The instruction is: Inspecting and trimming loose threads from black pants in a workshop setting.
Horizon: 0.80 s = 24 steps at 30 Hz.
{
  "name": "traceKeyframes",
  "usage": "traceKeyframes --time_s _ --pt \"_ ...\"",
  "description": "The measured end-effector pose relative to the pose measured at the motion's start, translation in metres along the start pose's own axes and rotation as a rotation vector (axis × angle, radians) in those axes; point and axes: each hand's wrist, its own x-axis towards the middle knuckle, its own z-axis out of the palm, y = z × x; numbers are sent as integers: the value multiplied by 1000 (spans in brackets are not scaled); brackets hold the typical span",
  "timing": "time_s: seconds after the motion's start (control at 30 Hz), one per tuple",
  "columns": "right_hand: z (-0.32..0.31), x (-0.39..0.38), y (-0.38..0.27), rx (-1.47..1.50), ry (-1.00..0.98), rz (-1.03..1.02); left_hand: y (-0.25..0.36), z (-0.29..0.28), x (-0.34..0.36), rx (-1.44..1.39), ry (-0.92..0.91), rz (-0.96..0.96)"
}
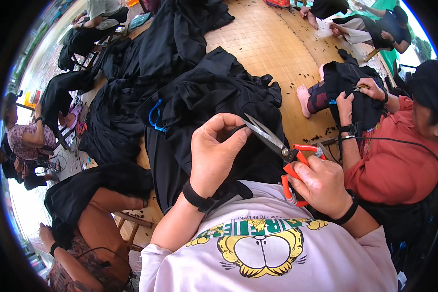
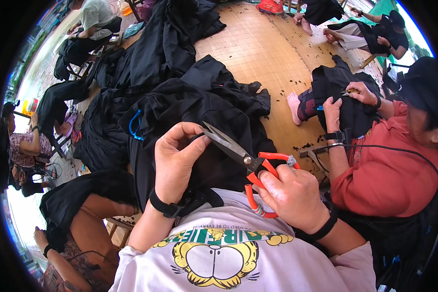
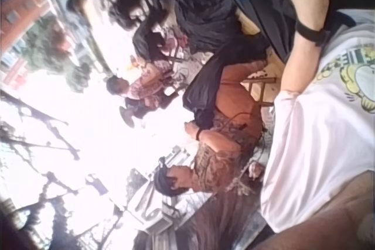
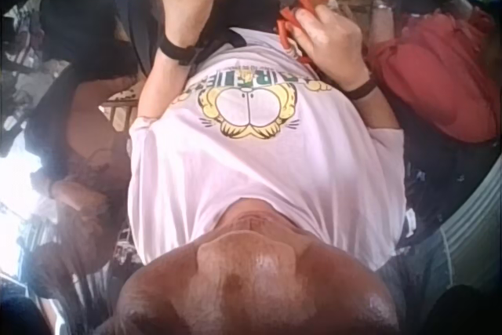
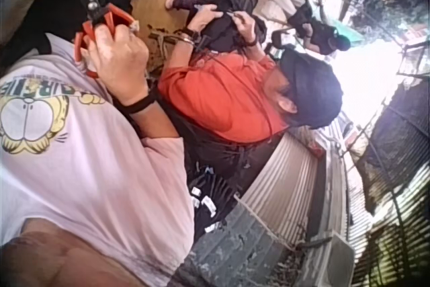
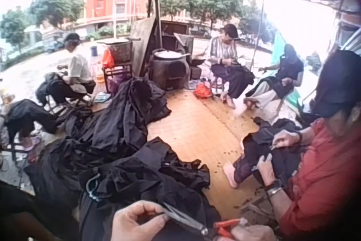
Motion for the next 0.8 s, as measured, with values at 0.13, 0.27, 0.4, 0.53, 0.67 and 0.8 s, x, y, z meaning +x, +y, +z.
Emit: traceKeyframes --time_s 0.13,0.27,0.4,0.53,0.67,0.8 --pt "-1 2 1 67 -10 10 2 -1 0 16 -8 -20" --pt "5 9 3 613 88 162 -2 -1 7 82 3 -16" --pt "8 38 -9 669 229 253 -5 -5 9 126 -25 5" --pt "37 72 -10 485 368 233 -7 -7 10 195 -50 25" --pt "64 80 5 534 263 249 -1 -10 11 60 -18 -133" --pt "71 79 14 708 143 275 -6 -21 12 -257 -40 -254"
